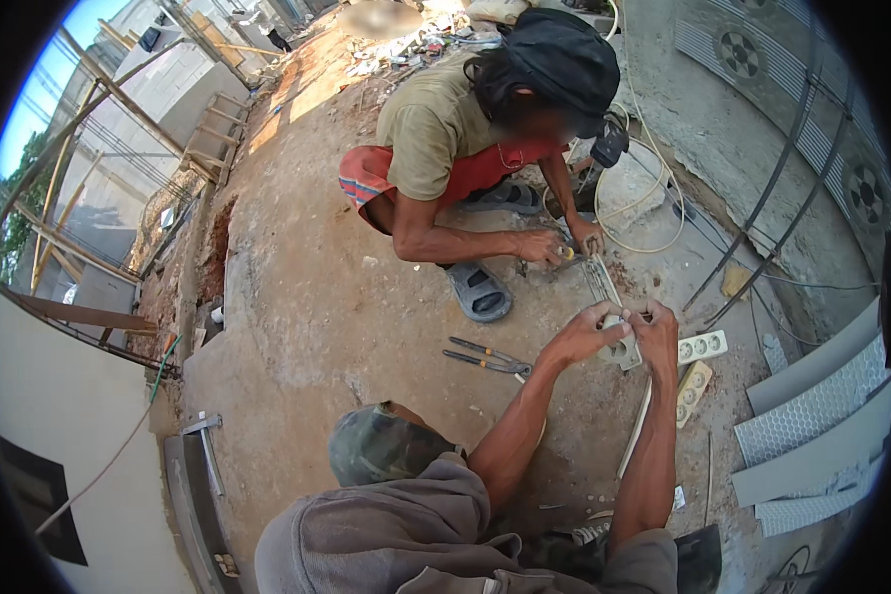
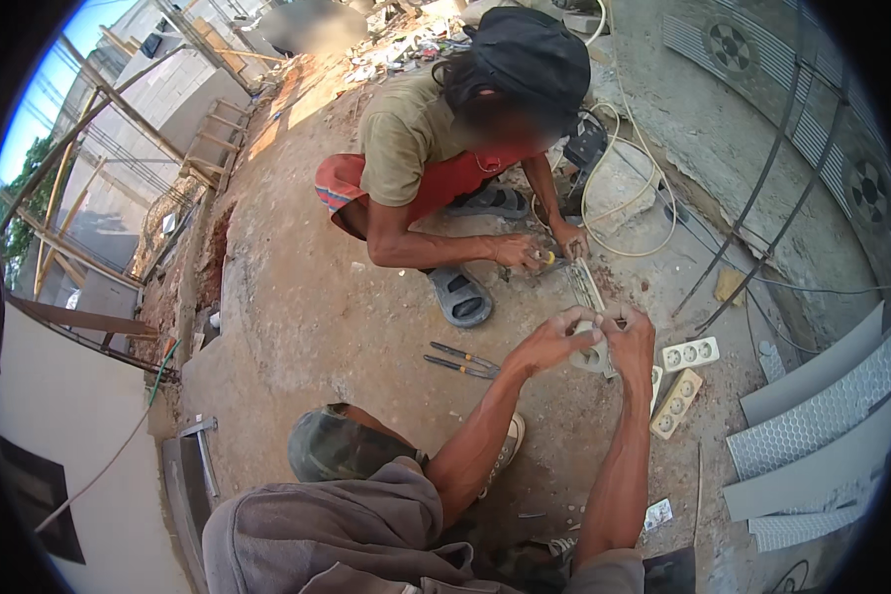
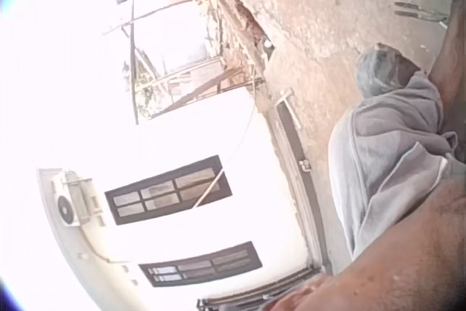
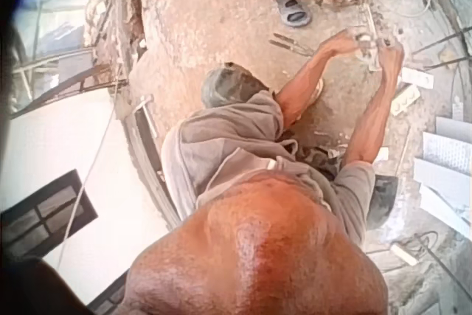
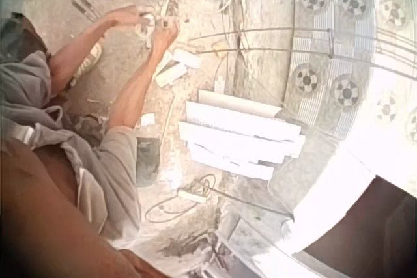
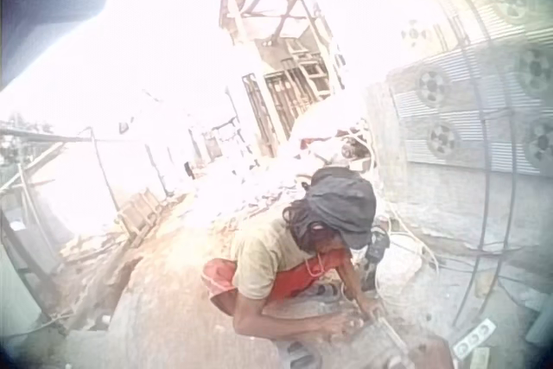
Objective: Replacing or repairing internal components and wiring of an electrical power strip extension cord.
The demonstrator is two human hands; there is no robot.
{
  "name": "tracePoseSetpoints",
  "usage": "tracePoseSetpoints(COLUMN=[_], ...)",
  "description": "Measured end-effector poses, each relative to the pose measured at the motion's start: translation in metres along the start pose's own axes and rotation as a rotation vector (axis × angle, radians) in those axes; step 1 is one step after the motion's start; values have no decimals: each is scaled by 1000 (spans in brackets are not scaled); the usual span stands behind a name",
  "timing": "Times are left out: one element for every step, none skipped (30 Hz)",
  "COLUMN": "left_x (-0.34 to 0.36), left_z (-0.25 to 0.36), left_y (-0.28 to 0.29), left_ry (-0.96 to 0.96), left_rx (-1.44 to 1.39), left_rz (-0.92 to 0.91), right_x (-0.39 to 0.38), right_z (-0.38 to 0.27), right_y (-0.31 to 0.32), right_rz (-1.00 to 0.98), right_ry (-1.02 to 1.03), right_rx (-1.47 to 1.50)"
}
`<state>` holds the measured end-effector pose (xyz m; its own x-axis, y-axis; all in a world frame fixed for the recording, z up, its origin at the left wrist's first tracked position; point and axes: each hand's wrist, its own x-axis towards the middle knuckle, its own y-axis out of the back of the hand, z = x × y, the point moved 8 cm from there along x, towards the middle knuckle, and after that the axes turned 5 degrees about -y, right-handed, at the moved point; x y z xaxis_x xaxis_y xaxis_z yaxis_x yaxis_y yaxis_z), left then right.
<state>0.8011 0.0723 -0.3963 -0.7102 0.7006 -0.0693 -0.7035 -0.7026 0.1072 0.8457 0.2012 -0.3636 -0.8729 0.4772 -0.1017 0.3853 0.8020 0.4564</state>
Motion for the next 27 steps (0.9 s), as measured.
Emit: tracePoseSetpoints(left_x=[9, 7, 8, 12, 12, 12, 12, 14, 13, 11, 11, 10, 10, 9, 9, 9, 8, 8, 9, 10, 11, 13, 15, 14, 14, 13, 15], left_z=[-7, -11, -16, -23, -36, -52, -66, -71, -74, -75, -74, -75, -75, -75, -75, -72, -70, -69, -70, -70, -70, -71, -72, -67, -65, -63, -65], left_y=[-7, -7, -3, -6, -17, -36, -53, -68, -80, -91, -100, -103, -106, -109, -112, -117, -122, -125, -127, -129, -131, -128, -124, -129, -129, -128, -127], left_ry=[-37, 115, 123, 117, 143, 211, 280, 285, 300, 316, 331, 343, 352, 361, 365, 361, 357, 359, 367, 376, 375, 354, 333, 336, 343, 349, 348], left_rx=[-169, -341, -328, -312, -334, -462, -583, -702, -712, -700, -685, -684, -667, -650, -648, -688, -728, -727, -735, -743, -740, -677, -614, -616, -546, -475, -469], left_rz=[-20, -32, -41, -52, -76, -93, -104, -123, -150, -200, -249, -263, -281, -299, -313, -333, -353, -361, -342, -322, -321, -269, -216, -219, -166, -114, -107], right_x=[3, 8, 12, 13, 8, 1, -6, -13, -19, -23, -28, -36, -40, -44, -45, -47, -50, -51, -52, -53, -53, -52, -50, -50, -50, -49, -46], right_z=[7, 10, 19, 27, 37, 54, 68, 81, 97, 111, 123, 122, 125, 129, 133, 137, 140, 139, 138, 138, 138, 138, 137, 140, 143, 145, 144], right_y=[4, -1, -7, -9, -6, 0, 7, 13, 18, 21, 27, 30, 33, 34, 37, 41, 44, 45, 46, 48, 49, 48, 45, 47, 48, 48, 48], right_rz=[2, -61, -86, -106, -98, -101, -102, -105, -83, -55, -26, -38, -25, -46, -65, -79, -67, -61, -56, -51, -27, -5, -10, 29, 68, 71, 105], right_ry=[-6, 7, -13, -23, -62, -132, -194, -254, -276, -276, -271, -290, -301, -330, -353, -376, -379, -364, -348, -349, -354, -358, -356, -352, -348, -352, -359], right_rx=[56, 132, 97, 62, 50, 114, 183, 280, 274, 341, 410, 406, 410, 481, 550, 524, 525, 563, 600, 600, 597, 595, 598, 615, 632, 632, 585])
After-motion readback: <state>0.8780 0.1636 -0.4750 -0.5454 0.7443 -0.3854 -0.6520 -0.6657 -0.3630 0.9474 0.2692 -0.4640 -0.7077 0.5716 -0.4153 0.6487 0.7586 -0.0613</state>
